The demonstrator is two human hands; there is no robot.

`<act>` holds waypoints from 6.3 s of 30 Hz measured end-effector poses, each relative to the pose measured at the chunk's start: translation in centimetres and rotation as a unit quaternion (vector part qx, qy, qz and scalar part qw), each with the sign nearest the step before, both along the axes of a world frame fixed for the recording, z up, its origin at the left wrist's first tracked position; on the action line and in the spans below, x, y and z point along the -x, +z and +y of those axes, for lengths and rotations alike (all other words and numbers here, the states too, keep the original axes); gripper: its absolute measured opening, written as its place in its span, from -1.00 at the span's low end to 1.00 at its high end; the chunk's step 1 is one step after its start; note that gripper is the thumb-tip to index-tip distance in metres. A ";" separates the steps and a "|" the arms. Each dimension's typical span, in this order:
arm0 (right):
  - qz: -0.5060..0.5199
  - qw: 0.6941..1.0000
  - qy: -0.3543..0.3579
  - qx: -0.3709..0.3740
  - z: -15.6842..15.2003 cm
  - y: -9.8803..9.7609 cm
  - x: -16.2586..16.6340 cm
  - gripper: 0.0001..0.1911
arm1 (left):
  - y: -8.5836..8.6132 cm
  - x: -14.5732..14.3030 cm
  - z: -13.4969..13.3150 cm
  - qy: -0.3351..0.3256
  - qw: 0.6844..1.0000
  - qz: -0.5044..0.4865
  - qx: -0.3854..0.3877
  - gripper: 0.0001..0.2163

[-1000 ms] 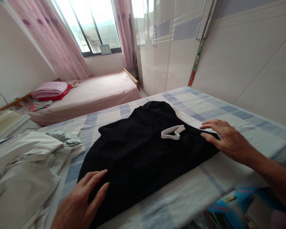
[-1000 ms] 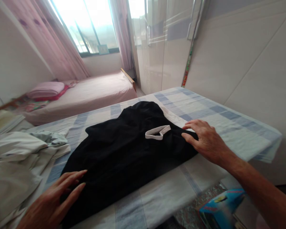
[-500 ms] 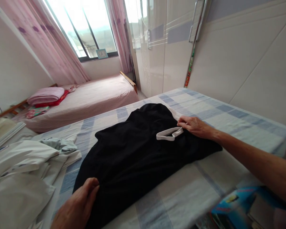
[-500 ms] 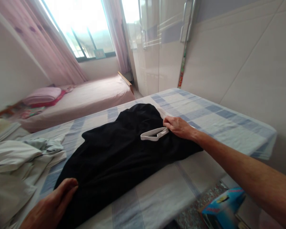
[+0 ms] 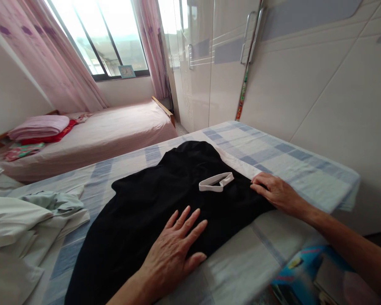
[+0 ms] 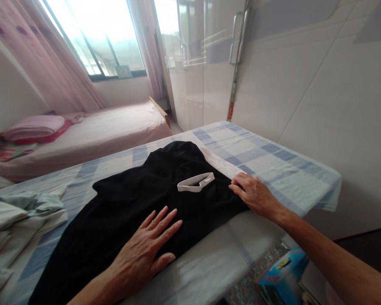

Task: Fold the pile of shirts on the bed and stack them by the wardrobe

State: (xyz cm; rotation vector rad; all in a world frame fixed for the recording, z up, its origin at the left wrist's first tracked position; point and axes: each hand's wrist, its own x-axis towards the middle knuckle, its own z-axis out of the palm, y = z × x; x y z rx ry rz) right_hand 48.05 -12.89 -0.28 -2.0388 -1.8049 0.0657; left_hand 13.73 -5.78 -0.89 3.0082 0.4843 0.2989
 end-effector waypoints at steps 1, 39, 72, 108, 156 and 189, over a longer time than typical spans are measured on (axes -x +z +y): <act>0.003 1.000 -0.019 -0.008 -0.1 -0.4 -0.2 -0.70 | -0.6 0.1 0.1 0.007 1.000 0.012 0.007 -0.39; 0.139 0.970 0.163 -0.111 3.5 2.0 1.9 -0.96 | 2.0 -7.8 4.8 0.151 0.981 -0.096 0.071 -0.80; 0.056 0.996 -0.007 0.071 18.3 3.5 -3.1 -0.58 | 2.0 13.0 17.4 0.466 0.871 -0.122 0.095 -0.54; -0.046 0.997 0.019 0.058 32.6 0.7 4.3 -0.63 | -3.1 11.1 18.5 0.386 0.921 -0.041 -0.007 -0.51; 0.058 0.996 0.054 -0.044 14.8 3.4 0.9 -0.64 | 1.5 11.1 13.7 0.410 0.907 0.005 0.101 -0.64; 0.146 0.978 -0.034 -0.144 18.3 -0.1 -0.4 -0.65 | 1.7 11.8 14.1 0.382 0.921 -0.019 0.080 -0.74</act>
